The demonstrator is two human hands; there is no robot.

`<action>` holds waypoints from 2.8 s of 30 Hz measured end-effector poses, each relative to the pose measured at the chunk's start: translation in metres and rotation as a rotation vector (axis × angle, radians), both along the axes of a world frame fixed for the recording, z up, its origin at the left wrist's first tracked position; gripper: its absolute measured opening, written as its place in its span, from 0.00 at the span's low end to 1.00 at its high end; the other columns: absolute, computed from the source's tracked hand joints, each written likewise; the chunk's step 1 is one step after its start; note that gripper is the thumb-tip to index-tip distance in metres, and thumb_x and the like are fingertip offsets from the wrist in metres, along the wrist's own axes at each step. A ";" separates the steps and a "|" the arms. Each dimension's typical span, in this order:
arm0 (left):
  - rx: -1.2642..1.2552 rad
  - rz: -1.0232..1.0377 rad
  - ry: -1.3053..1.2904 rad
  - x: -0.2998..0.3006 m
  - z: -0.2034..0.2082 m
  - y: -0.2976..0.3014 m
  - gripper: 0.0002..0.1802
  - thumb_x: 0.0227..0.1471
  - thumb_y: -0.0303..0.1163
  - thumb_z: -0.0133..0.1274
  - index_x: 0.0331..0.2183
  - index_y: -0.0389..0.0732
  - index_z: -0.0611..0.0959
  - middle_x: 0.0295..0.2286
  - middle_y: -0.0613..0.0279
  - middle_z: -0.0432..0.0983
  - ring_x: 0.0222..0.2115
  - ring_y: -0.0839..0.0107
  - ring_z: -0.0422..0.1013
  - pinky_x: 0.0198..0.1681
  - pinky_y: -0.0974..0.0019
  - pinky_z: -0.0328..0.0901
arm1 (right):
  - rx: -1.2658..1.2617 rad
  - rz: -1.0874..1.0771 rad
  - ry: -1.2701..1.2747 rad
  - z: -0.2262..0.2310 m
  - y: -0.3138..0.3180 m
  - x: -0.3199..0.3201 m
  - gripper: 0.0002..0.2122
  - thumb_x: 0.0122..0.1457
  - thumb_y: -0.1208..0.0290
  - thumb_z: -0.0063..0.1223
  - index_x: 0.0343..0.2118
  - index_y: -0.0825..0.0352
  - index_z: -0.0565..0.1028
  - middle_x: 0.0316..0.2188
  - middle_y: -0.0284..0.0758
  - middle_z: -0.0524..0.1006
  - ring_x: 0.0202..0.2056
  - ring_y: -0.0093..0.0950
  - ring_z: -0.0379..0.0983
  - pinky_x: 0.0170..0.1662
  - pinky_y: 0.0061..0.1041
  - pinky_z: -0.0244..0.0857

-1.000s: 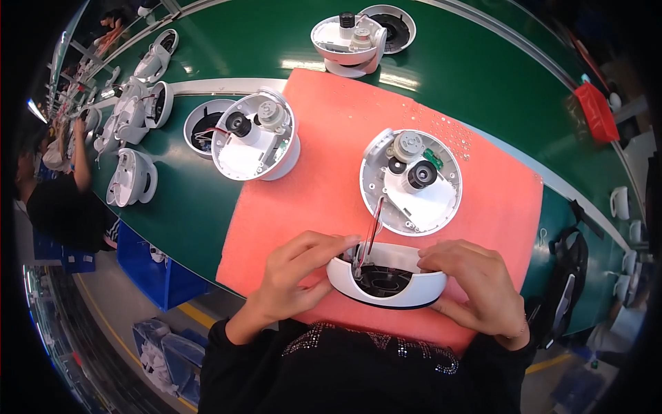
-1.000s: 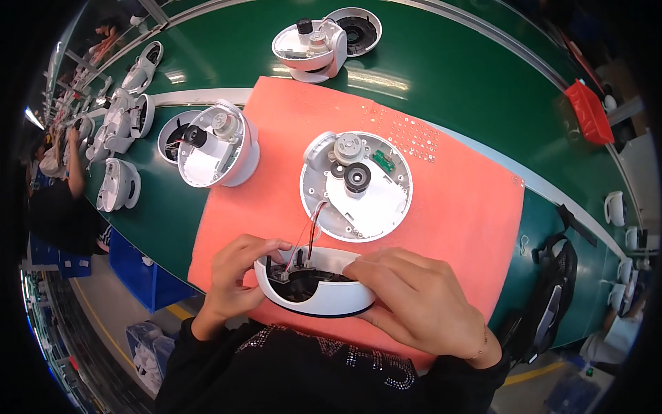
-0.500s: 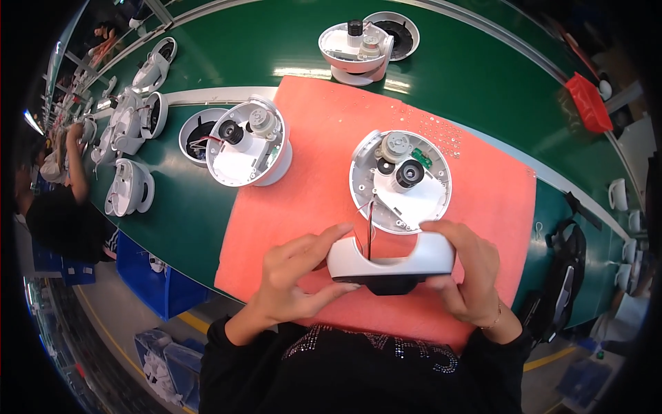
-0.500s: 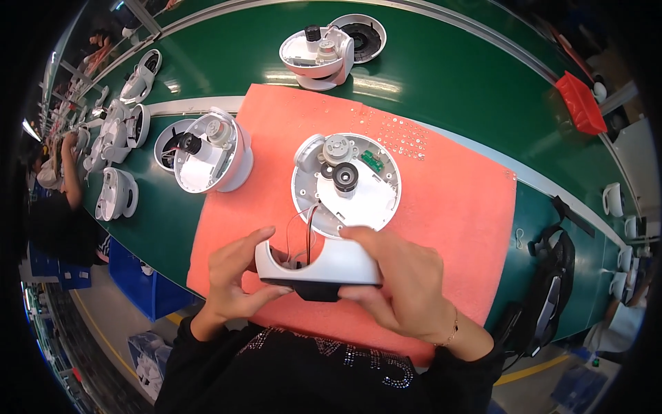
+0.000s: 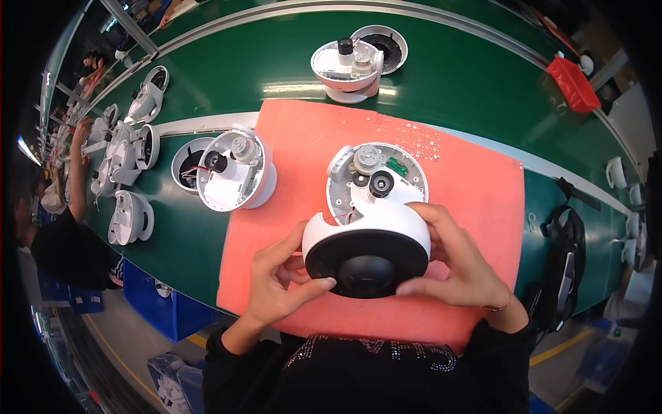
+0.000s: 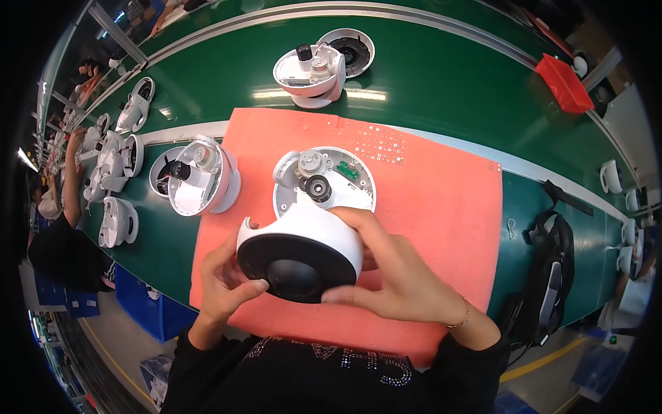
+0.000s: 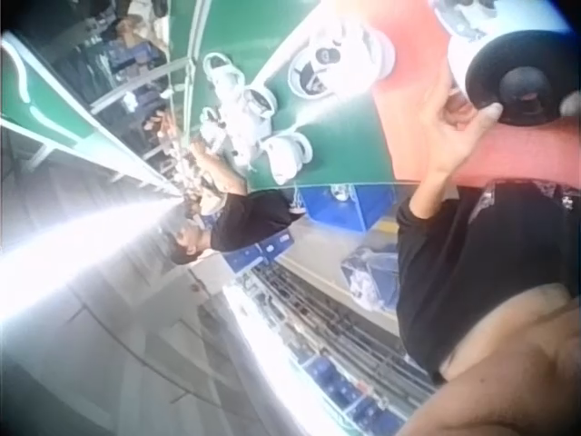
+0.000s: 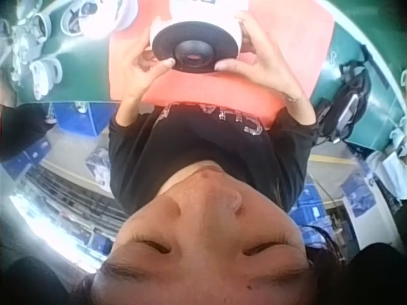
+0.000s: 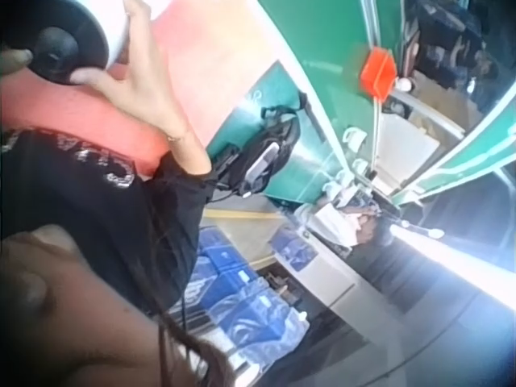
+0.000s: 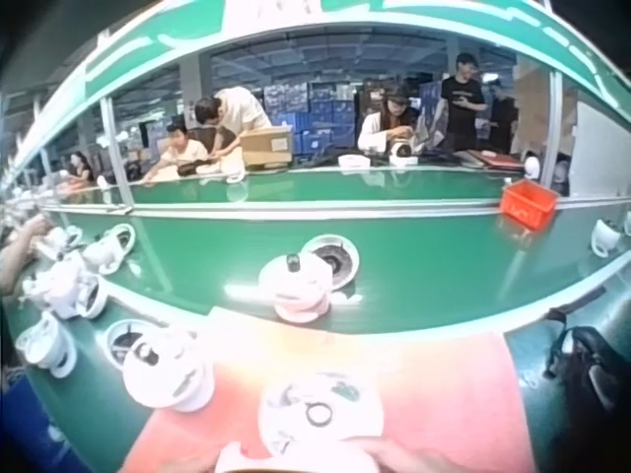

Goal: Assembling internal components and outer housings of security cameras on a production line.

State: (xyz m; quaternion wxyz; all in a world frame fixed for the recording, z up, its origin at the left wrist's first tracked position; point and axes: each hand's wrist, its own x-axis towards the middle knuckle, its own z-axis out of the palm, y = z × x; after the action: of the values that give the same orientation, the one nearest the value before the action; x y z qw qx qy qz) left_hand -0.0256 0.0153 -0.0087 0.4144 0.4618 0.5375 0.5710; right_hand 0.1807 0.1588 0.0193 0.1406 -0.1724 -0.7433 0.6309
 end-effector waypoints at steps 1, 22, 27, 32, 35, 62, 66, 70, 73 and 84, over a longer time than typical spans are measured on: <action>0.001 -0.004 0.003 0.001 0.001 0.001 0.39 0.37 0.18 0.59 0.52 0.27 0.61 0.38 0.52 0.70 0.39 0.68 0.70 0.35 0.75 0.71 | 0.033 -0.023 0.058 -0.003 -0.003 -0.001 0.34 0.47 0.74 0.59 0.55 0.67 0.52 0.48 0.48 0.64 0.45 0.41 0.69 0.43 0.34 0.69; -0.001 0.092 -0.140 0.011 0.015 0.022 0.36 0.40 0.13 0.54 0.52 0.26 0.58 0.43 0.48 0.66 0.42 0.65 0.69 0.35 0.75 0.71 | -0.075 -0.150 0.151 -0.011 -0.007 -0.006 0.41 0.44 0.80 0.60 0.56 0.65 0.42 0.50 0.43 0.59 0.49 0.34 0.64 0.44 0.33 0.70; -0.156 0.056 -0.132 0.006 0.019 0.022 0.26 0.40 0.16 0.56 0.44 0.29 0.66 0.38 0.52 0.70 0.35 0.69 0.73 0.34 0.75 0.71 | -0.368 -0.110 0.095 0.000 0.001 -0.005 0.41 0.44 0.81 0.59 0.57 0.64 0.43 0.50 0.41 0.60 0.50 0.30 0.63 0.46 0.30 0.68; -0.315 0.030 -0.229 0.001 0.034 0.036 0.24 0.44 0.27 0.56 0.44 0.32 0.68 0.31 0.59 0.73 0.27 0.79 0.71 0.24 0.79 0.65 | -0.605 -0.068 0.196 -0.002 0.014 -0.013 0.40 0.45 0.80 0.59 0.58 0.65 0.44 0.50 0.38 0.61 0.50 0.26 0.62 0.50 0.27 0.61; -0.495 -0.005 -0.251 -0.006 0.054 0.050 0.25 0.47 0.42 0.55 0.42 0.37 0.71 0.30 0.65 0.73 0.27 0.81 0.70 0.24 0.79 0.63 | -0.713 -0.074 0.075 0.010 0.028 -0.018 0.32 0.49 0.74 0.57 0.55 0.67 0.53 0.42 0.35 0.69 0.40 0.22 0.70 0.35 0.19 0.71; 0.249 -0.034 0.700 0.004 -0.002 0.018 0.35 0.29 0.25 0.63 0.46 0.38 0.73 0.22 0.60 0.73 0.20 0.72 0.71 0.21 0.72 0.65 | 0.258 -0.049 0.204 -0.032 0.008 0.026 0.23 0.47 0.76 0.58 0.45 0.69 0.60 0.41 0.45 0.67 0.40 0.37 0.71 0.44 0.32 0.66; 0.334 -0.013 0.717 0.004 -0.006 0.020 0.36 0.27 0.23 0.61 0.46 0.39 0.73 0.22 0.60 0.73 0.19 0.71 0.71 0.20 0.72 0.65 | 0.316 -0.076 0.226 -0.037 0.008 0.026 0.22 0.47 0.76 0.58 0.44 0.69 0.60 0.38 0.44 0.70 0.39 0.37 0.71 0.42 0.31 0.67; 0.287 -0.029 0.692 0.005 -0.002 0.020 0.36 0.26 0.23 0.61 0.46 0.39 0.73 0.21 0.61 0.72 0.19 0.72 0.71 0.19 0.72 0.64 | 0.303 -0.060 0.203 -0.020 0.011 0.022 0.23 0.45 0.73 0.61 0.43 0.69 0.63 0.37 0.42 0.72 0.37 0.35 0.72 0.39 0.29 0.67; 0.269 -0.082 0.716 0.003 -0.001 0.018 0.36 0.26 0.23 0.60 0.46 0.39 0.74 0.20 0.61 0.71 0.19 0.72 0.70 0.17 0.72 0.63 | 0.294 -0.006 0.169 -0.013 0.013 0.018 0.22 0.46 0.68 0.61 0.42 0.69 0.65 0.38 0.43 0.73 0.40 0.34 0.71 0.42 0.29 0.65; 0.204 -0.142 0.689 0.001 0.014 0.021 0.36 0.30 0.26 0.62 0.47 0.37 0.72 0.19 0.61 0.70 0.17 0.71 0.68 0.18 0.70 0.62 | -0.118 -0.112 0.229 -0.005 0.001 0.012 0.21 0.46 0.74 0.60 0.44 0.72 0.69 0.35 0.39 0.74 0.38 0.28 0.71 0.43 0.26 0.64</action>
State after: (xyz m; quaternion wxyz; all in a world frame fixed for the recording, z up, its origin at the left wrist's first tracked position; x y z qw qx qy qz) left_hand -0.0244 0.0359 0.0055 0.1993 0.7022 0.5525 0.4025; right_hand 0.1929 0.1597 0.0145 0.2492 -0.1484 -0.6733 0.6801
